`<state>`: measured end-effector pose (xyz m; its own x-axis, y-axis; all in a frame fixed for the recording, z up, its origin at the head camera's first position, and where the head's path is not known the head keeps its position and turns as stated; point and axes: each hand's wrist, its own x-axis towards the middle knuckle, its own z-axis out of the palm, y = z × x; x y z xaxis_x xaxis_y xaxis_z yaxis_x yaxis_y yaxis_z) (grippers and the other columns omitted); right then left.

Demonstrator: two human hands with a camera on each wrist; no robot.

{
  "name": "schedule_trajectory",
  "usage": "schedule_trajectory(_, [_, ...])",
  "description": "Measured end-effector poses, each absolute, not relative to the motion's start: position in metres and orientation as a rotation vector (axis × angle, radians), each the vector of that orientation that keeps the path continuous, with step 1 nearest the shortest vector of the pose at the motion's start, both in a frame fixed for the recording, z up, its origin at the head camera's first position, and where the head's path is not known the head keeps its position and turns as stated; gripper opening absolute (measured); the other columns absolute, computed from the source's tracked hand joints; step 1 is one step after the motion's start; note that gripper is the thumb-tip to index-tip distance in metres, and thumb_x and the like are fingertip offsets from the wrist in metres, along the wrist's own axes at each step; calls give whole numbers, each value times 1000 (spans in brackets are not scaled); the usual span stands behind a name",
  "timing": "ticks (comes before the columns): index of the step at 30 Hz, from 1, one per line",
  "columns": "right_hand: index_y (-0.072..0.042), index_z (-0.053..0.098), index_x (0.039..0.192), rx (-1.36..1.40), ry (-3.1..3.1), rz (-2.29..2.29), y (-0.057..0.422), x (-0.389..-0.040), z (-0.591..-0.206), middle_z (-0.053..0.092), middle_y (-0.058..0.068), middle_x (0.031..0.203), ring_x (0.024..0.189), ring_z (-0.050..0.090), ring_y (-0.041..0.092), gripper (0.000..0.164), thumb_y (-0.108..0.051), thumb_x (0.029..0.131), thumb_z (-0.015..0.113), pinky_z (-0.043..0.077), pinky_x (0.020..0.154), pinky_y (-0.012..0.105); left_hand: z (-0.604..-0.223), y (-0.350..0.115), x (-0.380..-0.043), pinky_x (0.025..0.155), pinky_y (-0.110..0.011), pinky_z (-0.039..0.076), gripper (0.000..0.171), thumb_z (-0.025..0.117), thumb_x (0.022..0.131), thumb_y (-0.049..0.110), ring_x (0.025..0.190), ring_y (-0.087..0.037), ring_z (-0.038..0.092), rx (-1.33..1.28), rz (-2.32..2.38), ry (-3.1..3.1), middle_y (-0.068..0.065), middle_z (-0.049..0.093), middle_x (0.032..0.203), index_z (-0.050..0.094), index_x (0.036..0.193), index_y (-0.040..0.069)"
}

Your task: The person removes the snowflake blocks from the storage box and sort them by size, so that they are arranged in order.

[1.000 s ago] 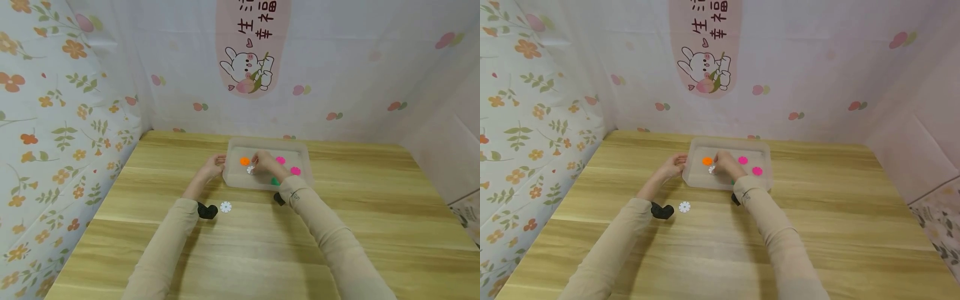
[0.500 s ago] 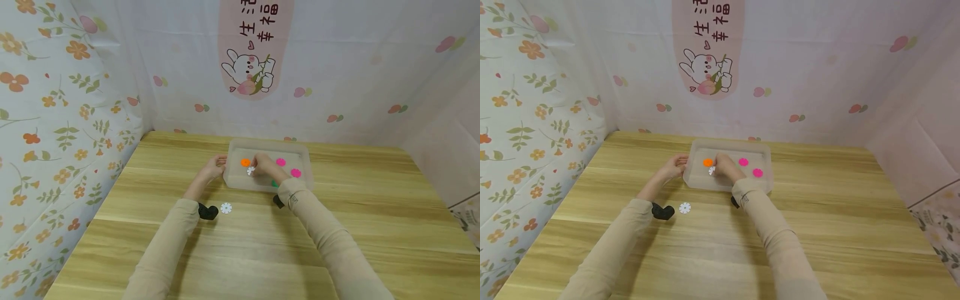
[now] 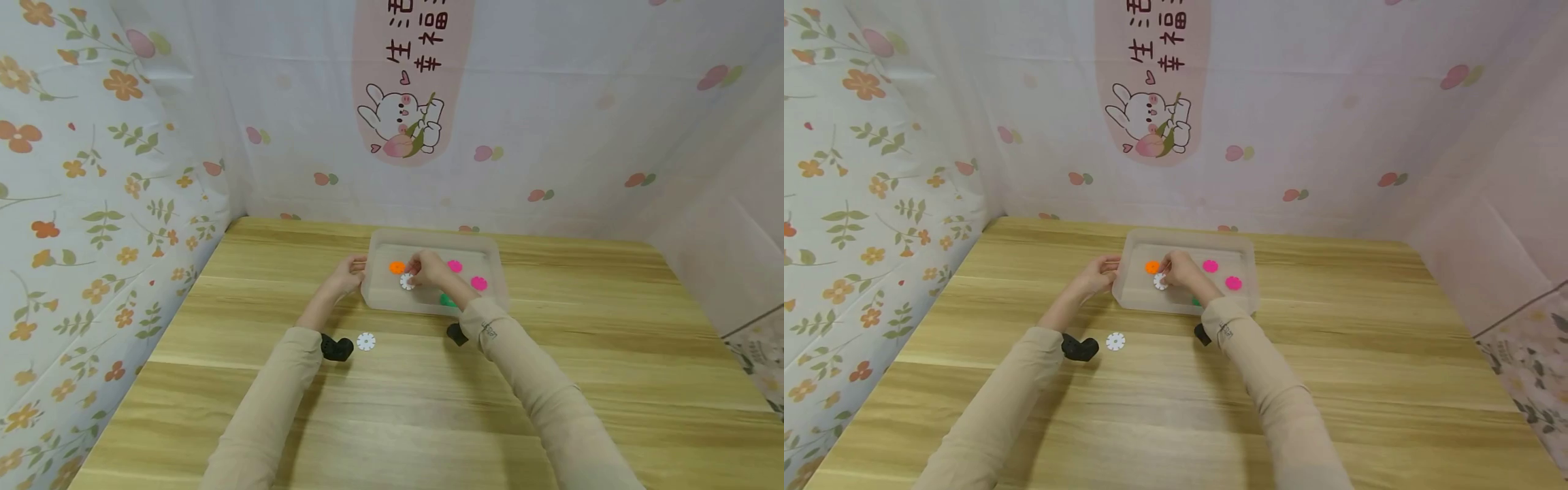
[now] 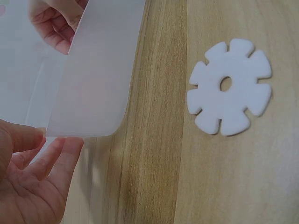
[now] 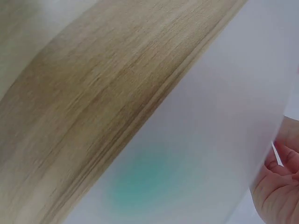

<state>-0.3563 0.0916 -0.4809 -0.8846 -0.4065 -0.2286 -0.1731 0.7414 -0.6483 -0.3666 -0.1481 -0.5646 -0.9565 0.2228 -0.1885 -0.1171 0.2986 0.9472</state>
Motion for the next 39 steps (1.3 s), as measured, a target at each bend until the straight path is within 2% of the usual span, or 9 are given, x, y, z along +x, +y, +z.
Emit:
schedule_trajectory(2, [-4, 66, 85, -489, 2562, -984, 93, -345, -466, 61, 9, 78, 71, 53, 18, 21, -3, 68, 78, 50, 60, 25, -568, -150, -368, 80, -32, 53, 44, 49, 92, 5, 112, -25, 54, 114, 1722, 2274, -19, 46, 132, 38, 134, 13])
schedule_trajectory(8, [5, 64, 90, -416, 2544, -981, 84, -293, -404, 61, 13, 82, 74, 54, 17, 17, 5, 74, 70, 54, 65, 24, -558, -148, -360, 81, -31, 52, 43, 47, 93, 6, 114, -24, 51, 84, 1694, 2272, -17, 45, 134, 38, 134, 14])
schedule_trajectory(15, [6, 63, 91, -467, 2559, -981, 83, -275, -391, 59, 11, 82, 73, 52, 15, 15, 5, 77, 67, 51, 63, 17, -529, -147, -338, 76, -28, 53, 41, 50, 92, 7, 104, -19, 57, 135, 1716, 2278, -17, 51, 127, 41, 131, 10])
schedule_trajectory(18, [5, 63, 91, -466, 2551, -1000, 83, -272, -389, 59, 11, 83, 74, 52, 15, 15, 4, 77, 67, 52, 63, 18, -488, -139, -312, 87, -35, 51, 44, 46, 93, 4, 113, -26, 54, 91, 1698, 2251, -21, 46, 132, 35, 136, 6])
schedule_trajectory(22, [5, 63, 92, -461, 2539, -1057, 83, -266, -385, 60, 12, 85, 74, 53, 16, 15, 4, 77, 68, 53, 64, 20, -421, -124, -270, 102, -44, 40, 47, 37, 94, -3, 127, -38, 40, -3, 1647, 2214, -27, 34, 141, 25, 140, -3])
schedule_trajectory(27, [5, 63, 93, -477, 2507, -1120, 81, -257, -382, 62, 15, 88, 74, 57, 16, 17, 4, 77, 68, 56, 68, 24, -394, -119, -252, 104, -44, 38, 47, 33, 95, -4, 129, -39, 36, -19, 1608, 2214, -29, 30, 142, 21, 140, -6])
schedule_trajectory(33, [5, 64, 93, -541, 2493, -1122, 77, -245, -378, 64, 15, 87, 74, 59, 15, 18, 2, 76, 70, 54, 66, 21, -410, -122, -260, 101, -41, 42, 46, 35, 95, -3, 126, -34, 42, 14, 1635, 2218, -26, 36, 140, 26, 140, -3])
schedule_trajectory(36, [6, 64, 91, -606, 2476, -1112, 74, -239, -378, 64, 16, 86, 72, 59, 13, 17, 3, 76, 69, 54, 65, 21, -446, -131, -281, 93, -36, 48, 44, 42, 93, -1, 120, -27, 50, 80, 1708, 2207, -21, 44, 135, 33, 137, 2])
schedule_trajectory(39, [5, 65, 89, -682, 2478, -1076, 72, -233, -379, 65, 15, 84, 71, 58, 12, 15, 2, 76, 70, 52, 65, 19, -477, -138, -304, 90, -36, 50, 47, 46, 93, 2, 118, -26, 52, 92, 1719, 2194, -18, 45, 135, 33, 138, 6])
